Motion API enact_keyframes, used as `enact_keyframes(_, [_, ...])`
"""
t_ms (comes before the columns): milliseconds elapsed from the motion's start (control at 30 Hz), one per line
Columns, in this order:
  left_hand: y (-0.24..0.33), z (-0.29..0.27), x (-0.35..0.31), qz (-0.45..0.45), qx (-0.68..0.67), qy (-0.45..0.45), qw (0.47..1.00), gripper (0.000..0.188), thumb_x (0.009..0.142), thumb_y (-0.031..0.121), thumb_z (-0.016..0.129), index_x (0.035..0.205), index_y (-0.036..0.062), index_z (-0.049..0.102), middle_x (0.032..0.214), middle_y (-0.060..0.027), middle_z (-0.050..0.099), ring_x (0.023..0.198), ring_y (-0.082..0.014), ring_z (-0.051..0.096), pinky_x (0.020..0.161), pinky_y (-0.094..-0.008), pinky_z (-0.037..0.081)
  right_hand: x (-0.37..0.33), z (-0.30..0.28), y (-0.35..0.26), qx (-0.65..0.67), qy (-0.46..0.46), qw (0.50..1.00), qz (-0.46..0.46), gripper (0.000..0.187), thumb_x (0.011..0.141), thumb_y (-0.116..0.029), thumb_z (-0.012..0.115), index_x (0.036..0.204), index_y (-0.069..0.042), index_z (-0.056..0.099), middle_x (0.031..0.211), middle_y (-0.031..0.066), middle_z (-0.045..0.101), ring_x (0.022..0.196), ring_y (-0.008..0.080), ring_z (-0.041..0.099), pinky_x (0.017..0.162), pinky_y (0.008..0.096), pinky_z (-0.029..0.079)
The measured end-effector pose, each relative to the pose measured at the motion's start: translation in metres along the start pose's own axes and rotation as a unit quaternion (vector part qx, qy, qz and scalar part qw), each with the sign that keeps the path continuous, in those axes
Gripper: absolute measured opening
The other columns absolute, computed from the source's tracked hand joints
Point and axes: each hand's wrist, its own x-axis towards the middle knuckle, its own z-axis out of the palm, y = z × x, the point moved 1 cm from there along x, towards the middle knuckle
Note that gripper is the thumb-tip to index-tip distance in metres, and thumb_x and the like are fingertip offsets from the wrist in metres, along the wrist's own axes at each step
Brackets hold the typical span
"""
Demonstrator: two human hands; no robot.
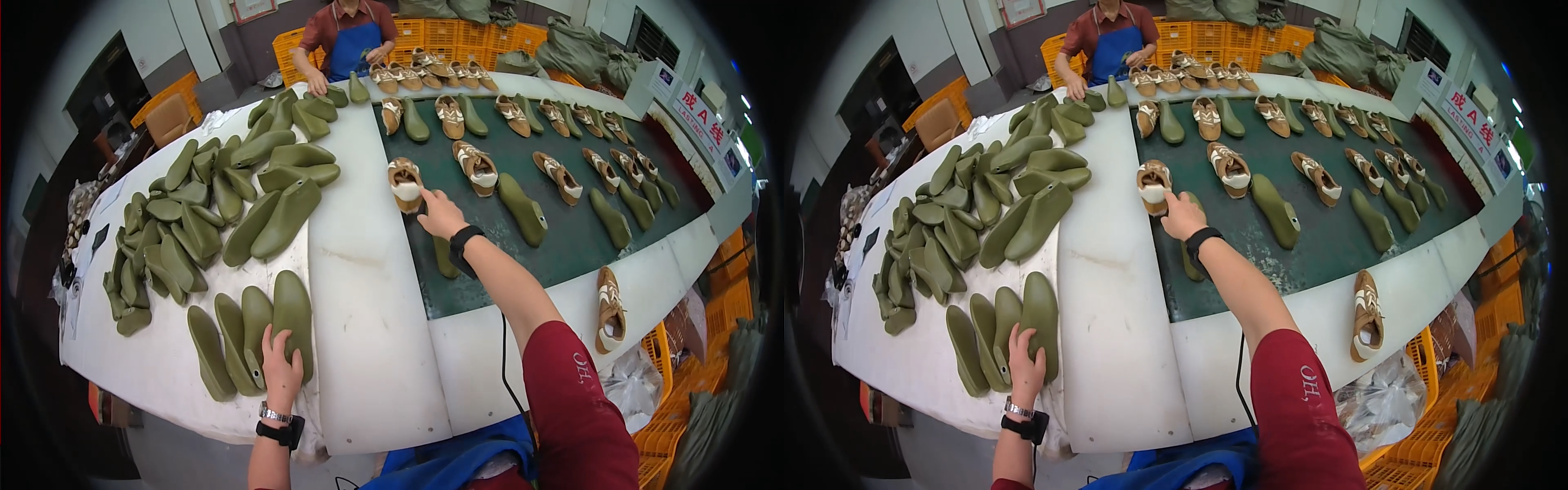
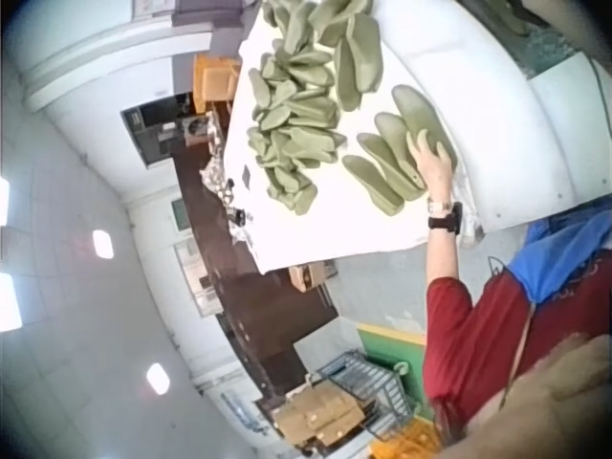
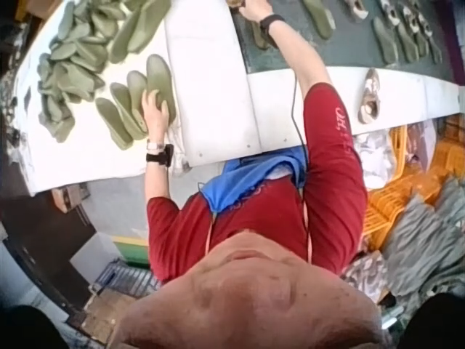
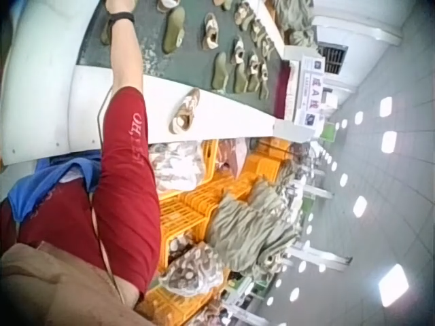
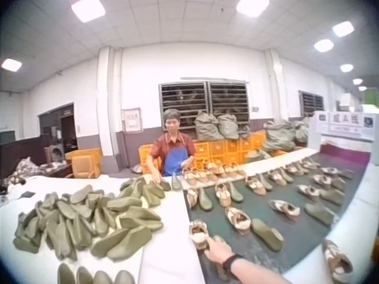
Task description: Gather shoes from crates and place them with matching shoe lasts on a conveyor belt workstation.
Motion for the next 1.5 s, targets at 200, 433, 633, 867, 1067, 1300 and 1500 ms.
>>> enact_keyframes(200, [-0.002,0.002,0.003,-0.008,0.005,0.009,1.0,0.038,0.077,0.001,0.057,0.113,0.0064,0.051,0.136,-0.0223,0.035,0.108,-0.0406,0.05,0.088,-0.0402,0.045,-0.048,-0.008,0.011,-0.133,-0.136,0.976,0.103,0.063,0.081,-0.03,0.061,0.133,-0.005,0.034,0.091,0.0159,0.066,0.086,0.0309,0.065,0.075,0.0397,0.052])
enact_keyframes(433, [-0.006,0.005,0.007,0.011,-0.006,0.022,1.0,0.037,0.076,0.0,0.055,0.113,0.0056,0.051,0.135,-0.0231,0.036,0.111,-0.0413,0.048,0.087,-0.0414,0.045,-0.056,-0.011,0.019,-0.125,-0.123,0.978,0.109,0.054,0.082,-0.025,0.059,0.127,-0.003,0.038,0.089,0.0173,0.066,0.085,0.0321,0.065,0.073,0.0405,0.052])
enact_keyframes(633, [-0.007,0.005,0.006,0.005,0.011,0.019,1.0,0.036,0.076,0.001,0.055,0.112,0.0047,0.052,0.134,-0.0239,0.036,0.112,-0.042,0.047,0.088,-0.0422,0.044,-0.006,-0.012,-0.001,-0.135,0.059,0.989,-0.028,0.012,0.079,-0.012,0.054,0.083,-0.005,0.063,0.085,0.0147,0.064,0.079,0.0305,0.065,0.068,0.0408,0.052])
enact_keyframes(867, [-0.003,0.008,0.005,0.001,0.016,0.005,1.0,0.036,0.075,0.002,0.056,0.111,0.0031,0.052,0.133,-0.0258,0.036,0.112,-0.0436,0.046,0.088,-0.0429,0.043,0.074,0.055,-0.006,0.042,-0.001,0.999,0.002,0.027,0.079,-0.005,0.052,0.104,0.004,0.052,0.114,0.023,0.048,0.102,0.0367,0.056,0.085,0.0438,0.047])
enact_keyframes(1067, [-0.004,0.005,0.005,-0.009,0.021,0.004,1.0,0.035,0.076,0.001,0.056,0.111,0.0026,0.052,0.134,-0.0251,0.035,0.11,-0.0429,0.047,0.087,-0.0423,0.044,0.078,0.077,-0.009,0.061,0.023,0.997,0.035,0.021,0.078,-0.002,0.051,0.098,-0.001,0.06,0.109,0.0201,0.052,0.1,0.038,0.055,0.084,0.0442,0.048])
enact_keyframes(1300, [-0.008,0.009,0.009,0.014,0.015,0.01,1.0,0.036,0.076,0.002,0.056,0.112,0.0031,0.052,0.134,-0.0248,0.035,0.111,-0.0421,0.047,0.088,-0.0422,0.043,0.041,0.045,-0.001,0.1,0.083,0.992,0.002,0.042,0.077,0.001,0.049,0.118,-0.008,0.054,0.116,0.0176,0.05,0.097,0.0407,0.055,0.085,0.0458,0.046])
enact_keyframes(1500, [-0.01,0.008,0.009,0.012,0.013,0.012,1.0,0.037,0.077,0.002,0.055,0.114,0.0046,0.051,0.135,-0.0239,0.035,0.114,-0.0417,0.045,0.091,-0.0424,0.041,-0.056,-0.015,0.021,-0.182,-0.017,0.983,0.024,0.035,0.078,-0.02,0.063,0.106,-0.002,0.053,0.079,0.0136,0.065,0.073,0.0288,0.065,0.063,0.0363,0.052])
